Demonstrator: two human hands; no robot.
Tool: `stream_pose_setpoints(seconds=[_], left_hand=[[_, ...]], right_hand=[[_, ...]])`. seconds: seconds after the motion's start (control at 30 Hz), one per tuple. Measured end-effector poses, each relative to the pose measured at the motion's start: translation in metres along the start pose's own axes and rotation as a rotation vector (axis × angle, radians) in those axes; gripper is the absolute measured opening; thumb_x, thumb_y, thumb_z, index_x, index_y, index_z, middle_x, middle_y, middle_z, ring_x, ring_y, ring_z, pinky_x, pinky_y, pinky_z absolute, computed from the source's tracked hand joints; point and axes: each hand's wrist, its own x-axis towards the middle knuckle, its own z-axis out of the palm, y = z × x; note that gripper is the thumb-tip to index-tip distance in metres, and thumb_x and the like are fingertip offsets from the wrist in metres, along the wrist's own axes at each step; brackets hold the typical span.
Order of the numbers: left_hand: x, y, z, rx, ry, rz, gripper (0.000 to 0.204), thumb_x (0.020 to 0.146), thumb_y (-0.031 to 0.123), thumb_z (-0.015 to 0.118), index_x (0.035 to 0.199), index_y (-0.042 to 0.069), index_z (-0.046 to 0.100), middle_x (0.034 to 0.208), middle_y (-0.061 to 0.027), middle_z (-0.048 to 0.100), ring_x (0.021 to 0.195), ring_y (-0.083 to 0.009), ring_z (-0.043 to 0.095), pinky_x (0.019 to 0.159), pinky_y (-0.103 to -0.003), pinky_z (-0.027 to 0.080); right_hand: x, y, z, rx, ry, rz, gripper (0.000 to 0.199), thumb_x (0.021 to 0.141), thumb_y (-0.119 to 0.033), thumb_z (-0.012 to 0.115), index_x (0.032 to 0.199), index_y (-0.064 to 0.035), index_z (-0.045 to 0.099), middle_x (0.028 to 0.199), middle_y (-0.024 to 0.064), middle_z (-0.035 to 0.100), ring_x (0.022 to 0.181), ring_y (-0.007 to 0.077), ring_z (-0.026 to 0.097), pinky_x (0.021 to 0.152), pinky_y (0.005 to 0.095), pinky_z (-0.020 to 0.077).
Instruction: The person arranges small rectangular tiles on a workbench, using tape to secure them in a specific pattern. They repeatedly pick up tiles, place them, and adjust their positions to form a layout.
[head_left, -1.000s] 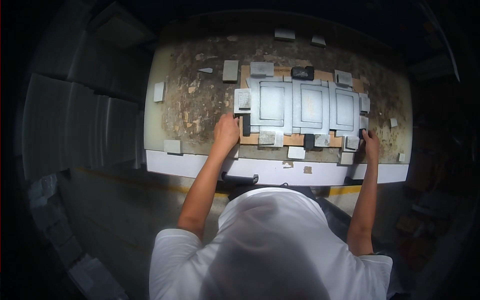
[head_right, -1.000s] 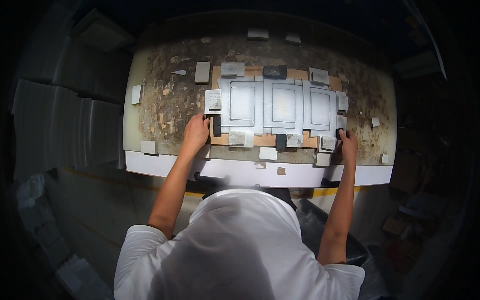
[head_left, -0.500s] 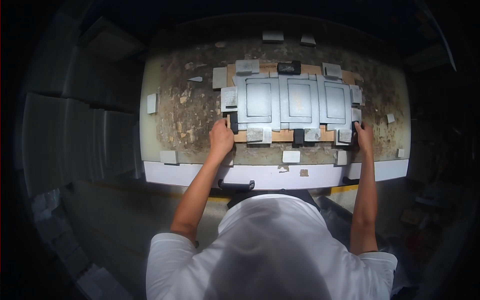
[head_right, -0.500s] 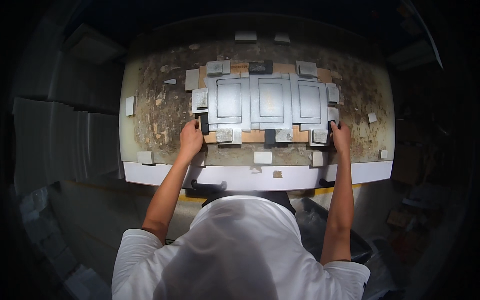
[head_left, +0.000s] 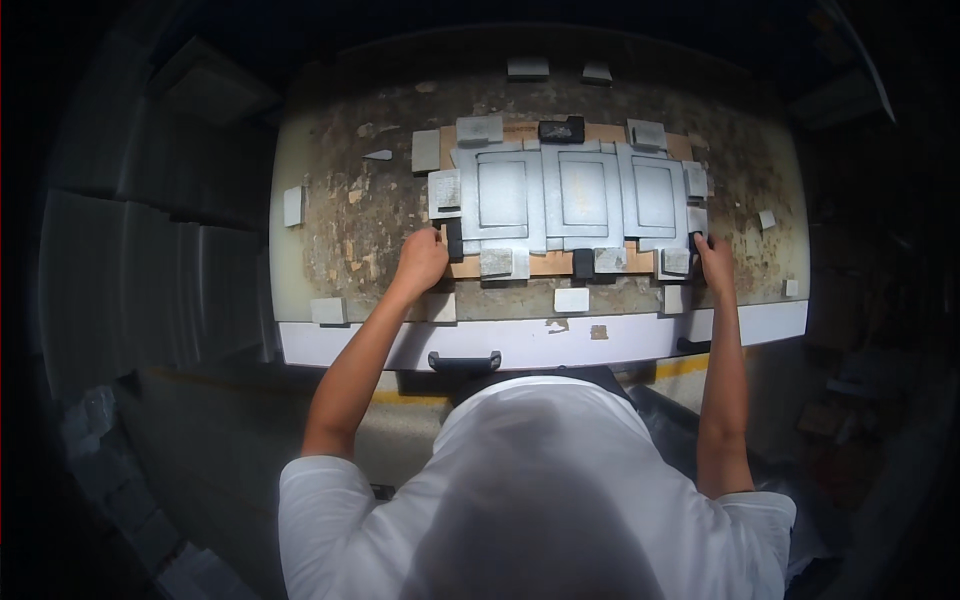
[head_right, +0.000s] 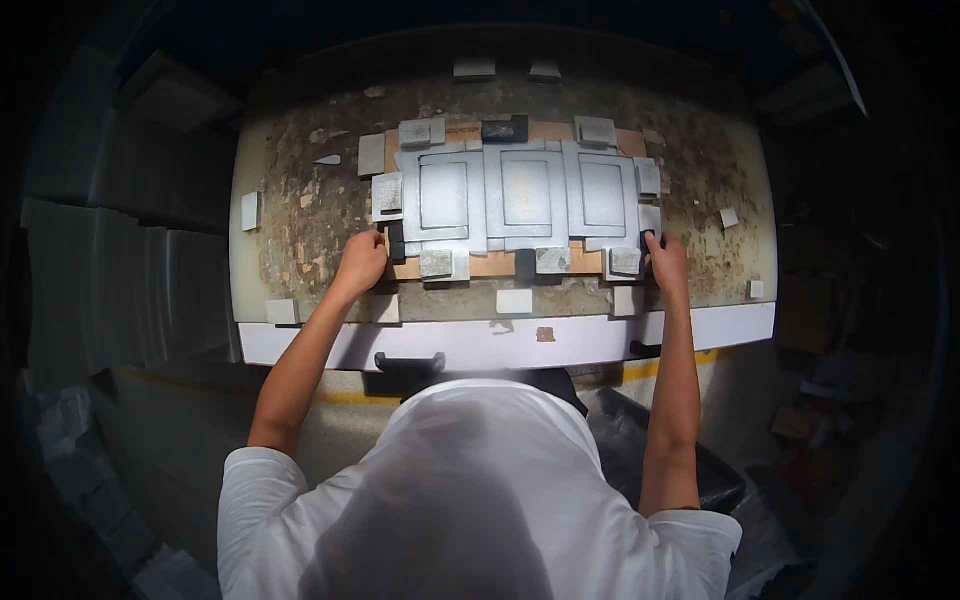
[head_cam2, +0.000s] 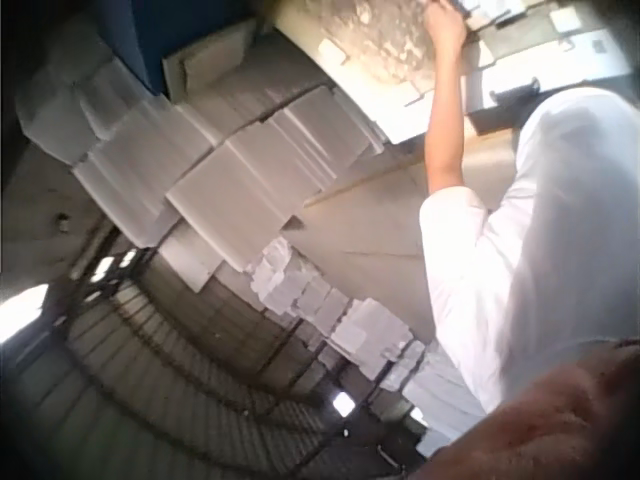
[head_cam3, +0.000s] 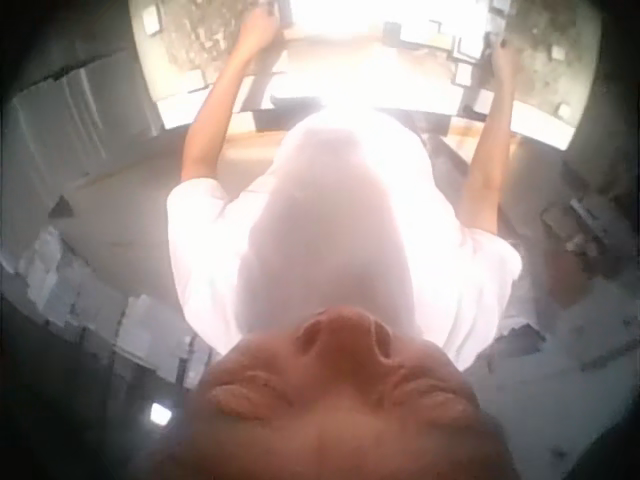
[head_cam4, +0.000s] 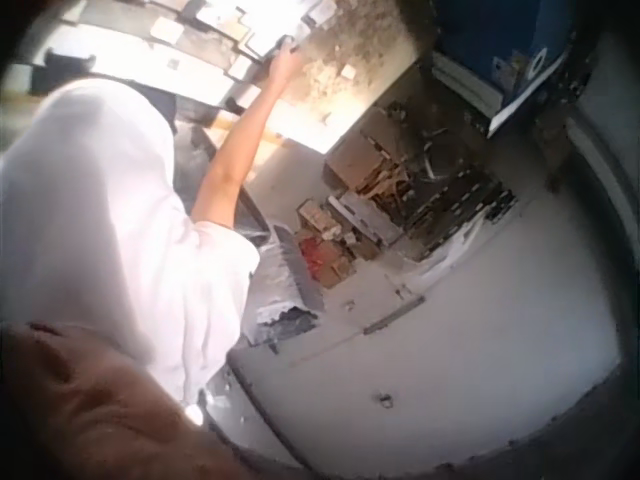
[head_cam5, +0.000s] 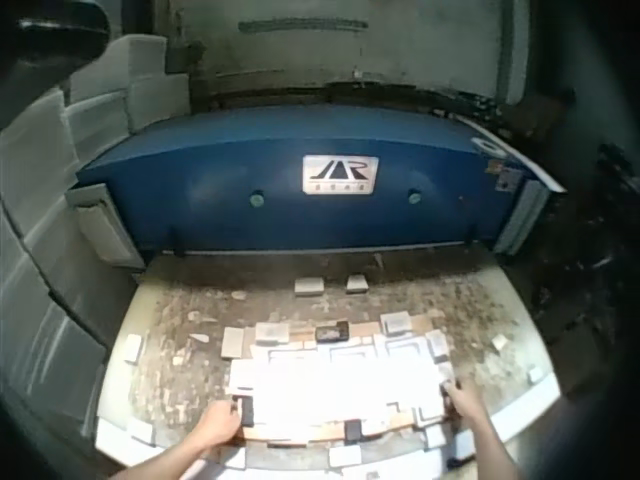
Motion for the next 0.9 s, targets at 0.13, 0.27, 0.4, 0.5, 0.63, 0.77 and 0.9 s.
stream_pose_setpoints(seconds=[0.13,0.27,0.4,0.5,0.63,0.77,0.9], left_hand=[[-0.017,0.005,-0.003,0.036,-0.004,-0.031,0.024,0.085,0.011,0.051,0.091,-0.007,0.066,0.093,-0.0311,0.066,0.093,-0.0466,0.063,0.085,-0.052,0.049],[-0.026,0.007,-0.004,0.081,-0.015,-0.038,0.024,0.087,0.011,0.051,0.097,-0.007,0.065,0.095,-0.0305,0.066,0.094,-0.0461,0.063,0.086,-0.052,0.049],[-0.027,0.012,0.000,0.066,-0.005,-0.038,0.025,0.090,0.012,0.051,0.103,-0.006,0.063,0.097,-0.0297,0.067,0.096,-0.0460,0.063,0.087,-0.051,0.049],[-0.031,0.007,0.005,0.009,0.041,-0.016,0.026,0.093,0.012,0.050,0.108,-0.006,0.062,0.102,-0.0293,0.066,0.099,-0.0454,0.062,0.088,-0.050,0.049],[-0.054,0.001,0.005,-0.105,0.116,0.063,0.028,0.096,0.010,0.050,0.117,-0.006,0.059,0.110,-0.0276,0.063,0.103,-0.0437,0.061,0.090,-0.047,0.048],[-0.084,-0.008,0.016,-0.161,0.227,0.088,0.029,0.097,0.009,0.049,0.122,-0.005,0.057,0.112,-0.0243,0.062,0.103,-0.0402,0.060,0.091,-0.045,0.047],[-0.105,-0.019,0.017,-0.124,0.347,0.086,0.029,0.098,0.009,0.047,0.122,-0.003,0.058,0.109,-0.0214,0.062,0.103,-0.0377,0.058,0.092,-0.044,0.046]], right_hand=[[0.000,-0.004,-0.001,-0.082,0.010,0.018,0.043,0.091,-0.035,0.063,0.104,0.0055,0.067,0.087,0.0200,0.070,0.079,0.0311,0.067,0.072,0.0392,0.0492],[-0.014,-0.017,-0.007,0.052,-0.019,0.050,0.043,0.089,-0.033,0.064,0.100,0.0081,0.066,0.085,0.0252,0.069,0.083,0.0409,0.066,0.075,0.0444,0.0488],[-0.012,-0.012,-0.005,0.059,0.026,0.006,0.043,0.090,-0.032,0.064,0.104,0.0084,0.066,0.090,0.0249,0.069,0.086,0.0382,0.067,0.077,0.0422,0.0492],[-0.013,-0.004,-0.004,0.096,0.037,-0.039,0.042,0.092,-0.030,0.063,0.110,0.0086,0.065,0.094,0.0238,0.070,0.090,0.0364,0.067,0.082,0.0408,0.0495],[-0.035,0.011,-0.008,0.161,0.106,0.058,0.042,0.094,-0.024,0.061,0.122,0.0079,0.060,0.113,0.0238,0.065,0.105,0.0368,0.063,0.094,0.0409,0.0474],[-0.104,0.028,0.009,-0.167,0.134,0.013,0.058,0.087,-0.021,0.070,0.134,0.0055,0.048,0.129,0.0250,0.054,0.121,0.0405,0.052,0.101,0.0446,0.0440],[-0.136,-0.011,0.049,-0.347,0.200,-0.019,0.078,0.077,-0.031,0.081,0.133,0.0082,0.043,0.128,0.0282,0.050,0.122,0.0447,0.046,0.103,0.0480,0.0410]])
